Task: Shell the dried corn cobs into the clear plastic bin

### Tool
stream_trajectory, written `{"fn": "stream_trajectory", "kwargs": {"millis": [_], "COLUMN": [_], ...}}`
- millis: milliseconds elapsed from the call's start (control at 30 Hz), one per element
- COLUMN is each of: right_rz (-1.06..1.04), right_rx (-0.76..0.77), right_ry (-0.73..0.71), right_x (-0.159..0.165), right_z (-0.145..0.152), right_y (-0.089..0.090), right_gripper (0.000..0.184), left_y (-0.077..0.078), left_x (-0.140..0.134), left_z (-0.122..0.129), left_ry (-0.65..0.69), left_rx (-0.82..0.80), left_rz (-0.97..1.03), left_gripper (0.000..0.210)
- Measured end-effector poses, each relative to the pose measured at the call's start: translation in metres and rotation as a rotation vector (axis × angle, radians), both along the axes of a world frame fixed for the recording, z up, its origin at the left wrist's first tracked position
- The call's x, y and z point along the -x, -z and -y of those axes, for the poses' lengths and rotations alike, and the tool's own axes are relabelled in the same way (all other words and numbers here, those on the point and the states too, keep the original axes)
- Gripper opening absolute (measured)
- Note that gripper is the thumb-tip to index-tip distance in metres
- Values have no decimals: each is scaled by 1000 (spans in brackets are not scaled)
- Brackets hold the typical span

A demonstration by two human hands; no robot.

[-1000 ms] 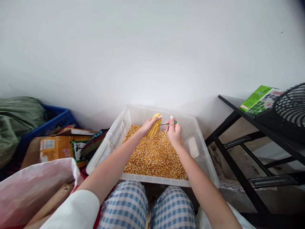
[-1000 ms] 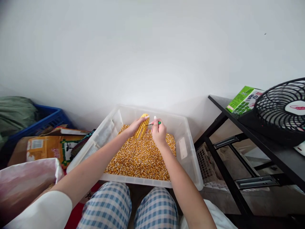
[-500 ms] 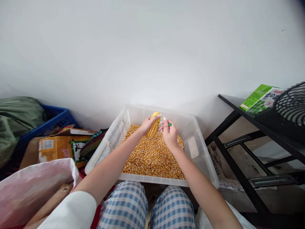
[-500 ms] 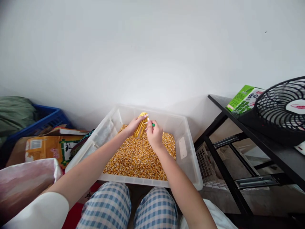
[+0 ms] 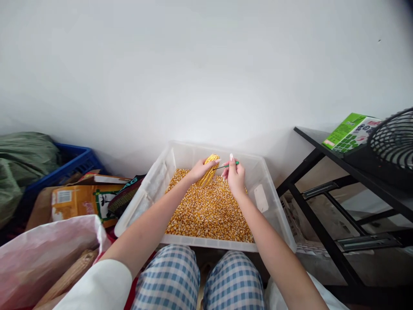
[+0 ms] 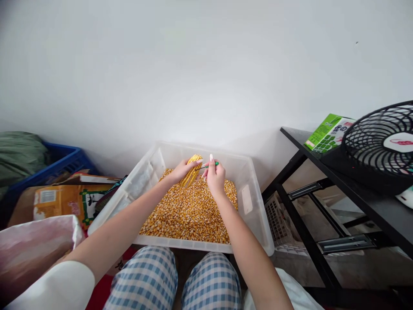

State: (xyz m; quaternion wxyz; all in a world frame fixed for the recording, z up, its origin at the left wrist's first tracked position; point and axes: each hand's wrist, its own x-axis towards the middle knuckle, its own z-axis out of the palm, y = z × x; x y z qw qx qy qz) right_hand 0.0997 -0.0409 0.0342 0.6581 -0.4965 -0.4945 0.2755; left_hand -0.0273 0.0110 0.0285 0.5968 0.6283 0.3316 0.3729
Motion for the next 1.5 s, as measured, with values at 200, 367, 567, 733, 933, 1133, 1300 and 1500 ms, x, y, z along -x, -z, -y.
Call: {"fn": "stream_trajectory", "kwargs": {"millis": [200,367,567,733,933,1133,1300,1500], "right_rz": [78,58,-51,-121,-145,-104,-92,-84], "right_rx": [-55,-31,24,63,20,30,49,42], "right_ry": [1,15,-6,-40,-70,-86,-99,-106], "right_x": [10,8,2,-3,-1,3,-1,-2], "right_z": [7,6,-4,-10,-7,-5,-8,-9], "right_y": [3,5,9,12,10,13,13,10], "right_gripper": [38,40,41,41,38,38,38,39], "left_y": [3,2,-2,-1,5,5,0,0], "left_x": [-2,-3,1,2,-3,-3,-2,-3], "left_z": [-2,1,0,-1,-1,1,3,0], "left_ry": [-76,-58,-157,-180,-98,-123,-159,-162], "left_rx": [41,-10,-291,-345,16,-95,-315,-316], "left_rz": [13,-3,-164,-217,4,-49,-114,-151], "left_gripper": [47,46,44,44,50,50,46,47]}}
